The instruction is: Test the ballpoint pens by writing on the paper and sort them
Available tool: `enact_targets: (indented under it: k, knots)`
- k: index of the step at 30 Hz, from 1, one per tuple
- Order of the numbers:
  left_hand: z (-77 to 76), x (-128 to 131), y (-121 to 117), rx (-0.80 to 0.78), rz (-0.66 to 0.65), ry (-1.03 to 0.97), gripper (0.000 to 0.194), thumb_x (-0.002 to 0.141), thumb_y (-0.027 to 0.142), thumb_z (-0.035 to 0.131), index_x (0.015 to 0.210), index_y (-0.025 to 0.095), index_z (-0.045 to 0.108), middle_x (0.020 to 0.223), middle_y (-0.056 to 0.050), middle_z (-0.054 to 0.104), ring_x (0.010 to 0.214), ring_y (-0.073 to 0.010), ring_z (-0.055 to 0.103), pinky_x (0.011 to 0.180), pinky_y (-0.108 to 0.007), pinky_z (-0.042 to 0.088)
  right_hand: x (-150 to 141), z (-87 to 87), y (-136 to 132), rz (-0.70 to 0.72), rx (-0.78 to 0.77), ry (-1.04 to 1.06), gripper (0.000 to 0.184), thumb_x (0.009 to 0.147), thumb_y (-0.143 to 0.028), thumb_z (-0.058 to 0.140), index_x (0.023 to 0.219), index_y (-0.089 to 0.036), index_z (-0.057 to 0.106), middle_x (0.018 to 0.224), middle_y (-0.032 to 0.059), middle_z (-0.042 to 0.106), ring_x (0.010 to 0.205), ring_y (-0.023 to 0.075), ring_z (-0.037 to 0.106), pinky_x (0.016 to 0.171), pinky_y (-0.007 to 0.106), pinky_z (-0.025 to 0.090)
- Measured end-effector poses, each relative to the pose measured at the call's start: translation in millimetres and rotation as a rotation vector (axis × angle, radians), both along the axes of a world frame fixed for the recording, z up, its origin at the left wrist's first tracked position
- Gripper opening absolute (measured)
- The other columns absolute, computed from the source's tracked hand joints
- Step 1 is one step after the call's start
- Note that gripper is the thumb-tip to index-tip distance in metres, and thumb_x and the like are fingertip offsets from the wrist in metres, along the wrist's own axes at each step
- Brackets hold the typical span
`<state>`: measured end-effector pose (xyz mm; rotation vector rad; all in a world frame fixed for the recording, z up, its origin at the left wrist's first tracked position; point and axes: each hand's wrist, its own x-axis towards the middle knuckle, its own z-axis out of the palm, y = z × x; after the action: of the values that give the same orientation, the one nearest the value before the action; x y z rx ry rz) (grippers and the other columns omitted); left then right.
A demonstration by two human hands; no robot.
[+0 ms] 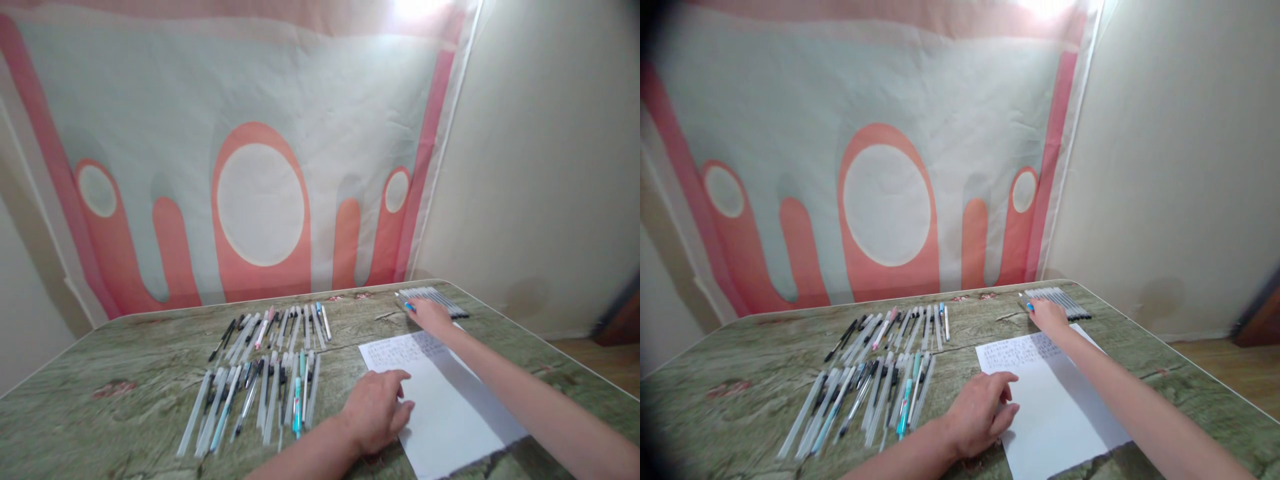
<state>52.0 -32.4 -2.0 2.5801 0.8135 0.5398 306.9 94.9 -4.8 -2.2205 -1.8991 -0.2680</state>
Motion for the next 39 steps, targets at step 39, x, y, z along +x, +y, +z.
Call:
enact_targets:
  k: [39]
  knots:
    - [20.7,-119,34,0.081,0.569,0.011,0.025,0.081,0.014,0.038,0.1,0.018,0.054,0.1,-0.005,0.058,0.094,-0.0156,0.053,0.085,-0.029,0.04,-193,-1.6,-118,1.06,0.001,0.035,0.028,0.085,-0.016,0.041,0.108,-0.024,0.054,0.085,0.0028,0.057,0.073,0.0145,0.054,0.06,0.023,0.037]
